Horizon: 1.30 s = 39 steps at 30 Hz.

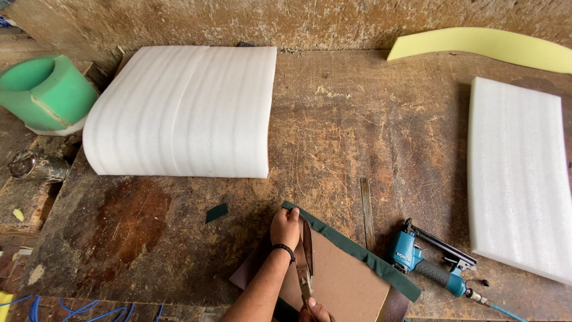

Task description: The person staples green fabric onto a rectangular foam and cardboard assembly using a pneumatic staple gun. They trim excess fabric with shears, fold edges, and continue stapling to secure the fabric around the piece. The person then moves the finished piece aside and picks up a white foam block.

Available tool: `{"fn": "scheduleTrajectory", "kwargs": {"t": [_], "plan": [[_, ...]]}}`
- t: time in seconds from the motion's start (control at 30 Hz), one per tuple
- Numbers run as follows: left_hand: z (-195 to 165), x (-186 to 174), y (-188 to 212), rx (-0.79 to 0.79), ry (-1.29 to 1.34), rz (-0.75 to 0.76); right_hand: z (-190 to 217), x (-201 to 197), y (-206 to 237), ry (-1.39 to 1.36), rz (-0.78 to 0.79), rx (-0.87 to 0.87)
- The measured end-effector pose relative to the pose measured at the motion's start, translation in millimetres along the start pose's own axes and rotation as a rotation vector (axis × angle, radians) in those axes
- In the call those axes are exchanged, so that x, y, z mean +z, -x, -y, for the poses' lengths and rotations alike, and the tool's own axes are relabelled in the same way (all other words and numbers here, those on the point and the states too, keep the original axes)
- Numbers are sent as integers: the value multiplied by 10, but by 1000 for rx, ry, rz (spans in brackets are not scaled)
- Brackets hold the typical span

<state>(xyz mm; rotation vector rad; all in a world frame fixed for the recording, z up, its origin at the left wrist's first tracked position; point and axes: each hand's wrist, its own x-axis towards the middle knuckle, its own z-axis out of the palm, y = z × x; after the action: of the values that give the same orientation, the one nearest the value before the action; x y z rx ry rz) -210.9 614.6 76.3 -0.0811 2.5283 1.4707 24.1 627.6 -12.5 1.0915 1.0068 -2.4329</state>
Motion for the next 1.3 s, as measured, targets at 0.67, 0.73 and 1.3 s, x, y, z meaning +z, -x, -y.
{"fn": "scheduleTrajectory", "kwargs": {"t": [0.67,0.73,1.3], "plan": [[69,-58,140,3,-163,-22,45,-233,54,86,-97,44],[67,-65,141,-39,-160,-1,53,-235,69,122,-174,68],[53,-124,239,-58,-201,12,683,277,765,64,-26,134]]}}
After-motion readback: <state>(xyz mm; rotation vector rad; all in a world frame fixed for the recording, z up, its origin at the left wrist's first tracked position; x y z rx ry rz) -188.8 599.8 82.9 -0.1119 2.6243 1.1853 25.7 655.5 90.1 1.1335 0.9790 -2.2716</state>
